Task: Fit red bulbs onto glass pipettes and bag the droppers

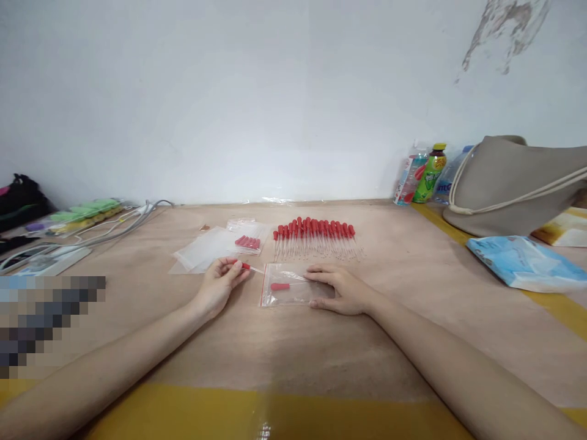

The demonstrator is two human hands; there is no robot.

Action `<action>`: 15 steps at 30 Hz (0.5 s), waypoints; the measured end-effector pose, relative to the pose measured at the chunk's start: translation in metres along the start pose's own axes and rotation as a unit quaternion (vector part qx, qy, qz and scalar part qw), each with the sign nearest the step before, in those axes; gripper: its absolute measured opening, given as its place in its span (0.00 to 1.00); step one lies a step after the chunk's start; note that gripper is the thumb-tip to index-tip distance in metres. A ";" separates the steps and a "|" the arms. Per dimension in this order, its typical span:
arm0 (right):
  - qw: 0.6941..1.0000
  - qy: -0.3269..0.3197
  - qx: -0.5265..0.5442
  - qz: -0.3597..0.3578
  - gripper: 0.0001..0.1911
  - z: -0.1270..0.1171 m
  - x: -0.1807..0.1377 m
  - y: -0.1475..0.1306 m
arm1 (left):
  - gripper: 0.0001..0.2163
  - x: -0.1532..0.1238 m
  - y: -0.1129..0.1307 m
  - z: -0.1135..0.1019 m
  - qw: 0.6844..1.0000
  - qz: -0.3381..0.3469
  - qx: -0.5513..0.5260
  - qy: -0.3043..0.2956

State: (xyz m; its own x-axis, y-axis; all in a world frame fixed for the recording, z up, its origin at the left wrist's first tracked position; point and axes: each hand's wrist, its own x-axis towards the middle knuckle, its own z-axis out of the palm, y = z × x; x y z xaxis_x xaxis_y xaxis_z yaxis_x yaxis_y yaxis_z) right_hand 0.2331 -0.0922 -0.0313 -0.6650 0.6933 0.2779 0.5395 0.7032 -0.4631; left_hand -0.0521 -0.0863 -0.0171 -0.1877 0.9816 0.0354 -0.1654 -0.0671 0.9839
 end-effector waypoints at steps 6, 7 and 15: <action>1.000 0.008 0.009 -0.008 0.31 0.001 0.001 -0.001 | 0.13 -0.006 0.001 0.001 0.964 0.029 0.198 -0.175; 1.000 0.009 0.007 -0.008 0.31 0.001 0.001 -0.001 | 0.12 -0.005 0.001 0.002 0.955 0.030 0.220 -0.198; 1.000 0.009 -0.009 -0.005 0.33 0.000 0.001 -0.002 | 0.08 0.002 -0.011 0.016 0.945 0.009 0.206 -0.254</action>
State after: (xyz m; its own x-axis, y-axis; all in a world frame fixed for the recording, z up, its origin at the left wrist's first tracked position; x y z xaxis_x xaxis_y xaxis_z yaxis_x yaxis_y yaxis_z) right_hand 0.2313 -0.0927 -0.0303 -0.6613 0.6890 0.2967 0.5429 0.7125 -0.4446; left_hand -0.0355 -0.0808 -0.0254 0.3194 0.9472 0.0294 0.2430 -0.1119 0.9635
